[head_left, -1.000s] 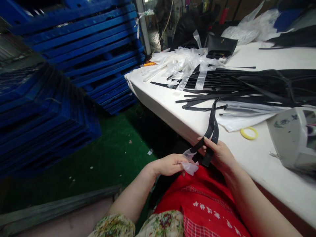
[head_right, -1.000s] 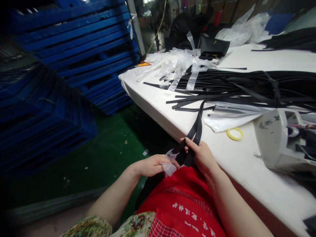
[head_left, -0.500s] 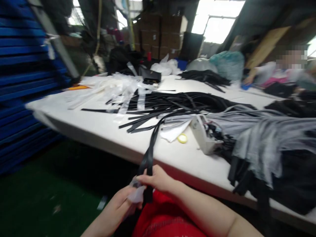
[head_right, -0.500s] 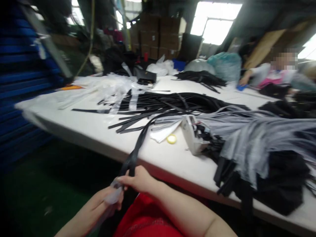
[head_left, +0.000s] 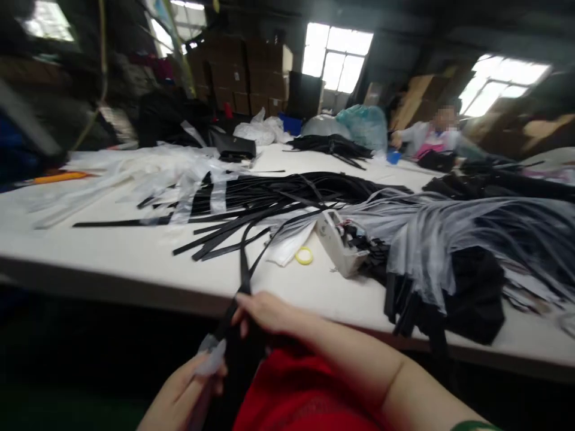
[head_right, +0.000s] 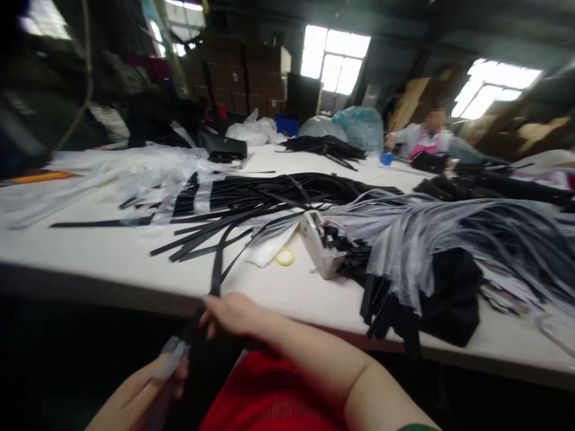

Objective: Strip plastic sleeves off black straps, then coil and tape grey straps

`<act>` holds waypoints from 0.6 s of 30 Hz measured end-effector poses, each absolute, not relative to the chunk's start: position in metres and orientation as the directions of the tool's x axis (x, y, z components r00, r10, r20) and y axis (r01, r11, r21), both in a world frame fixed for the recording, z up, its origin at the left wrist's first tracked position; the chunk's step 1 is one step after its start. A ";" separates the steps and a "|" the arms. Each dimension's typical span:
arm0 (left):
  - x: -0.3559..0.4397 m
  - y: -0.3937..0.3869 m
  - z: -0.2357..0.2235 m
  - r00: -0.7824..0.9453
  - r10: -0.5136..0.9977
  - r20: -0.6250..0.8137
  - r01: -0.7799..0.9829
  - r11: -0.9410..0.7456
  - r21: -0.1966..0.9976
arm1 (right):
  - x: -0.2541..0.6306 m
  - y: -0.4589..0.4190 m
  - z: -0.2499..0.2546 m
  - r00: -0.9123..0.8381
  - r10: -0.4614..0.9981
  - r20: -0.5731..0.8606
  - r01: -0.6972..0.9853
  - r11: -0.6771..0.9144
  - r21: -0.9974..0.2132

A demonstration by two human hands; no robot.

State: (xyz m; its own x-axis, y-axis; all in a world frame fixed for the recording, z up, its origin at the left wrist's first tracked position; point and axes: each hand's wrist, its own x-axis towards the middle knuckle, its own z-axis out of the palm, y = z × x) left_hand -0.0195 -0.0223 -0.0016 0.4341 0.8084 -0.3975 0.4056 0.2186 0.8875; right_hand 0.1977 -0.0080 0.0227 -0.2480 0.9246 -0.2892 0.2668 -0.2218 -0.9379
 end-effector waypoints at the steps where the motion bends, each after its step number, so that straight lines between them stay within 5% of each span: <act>1: -0.016 -0.030 0.005 0.487 0.783 -0.388 0.377 0.213 0.902 | 0.201 -0.009 0.031 -0.162 0.952 -0.259 0.206 -0.224 -0.953; 7: 0.004 -0.040 0.006 0.595 0.710 -0.376 0.158 0.355 0.921 | 0.207 -0.008 0.052 0.102 0.995 0.025 -0.091 0.034 -0.995; 18: 0.001 -0.047 0.003 0.729 0.591 -0.345 -0.086 0.580 0.810 | 0.200 -0.017 0.041 0.089 0.972 0.219 0.160 0.203 -0.966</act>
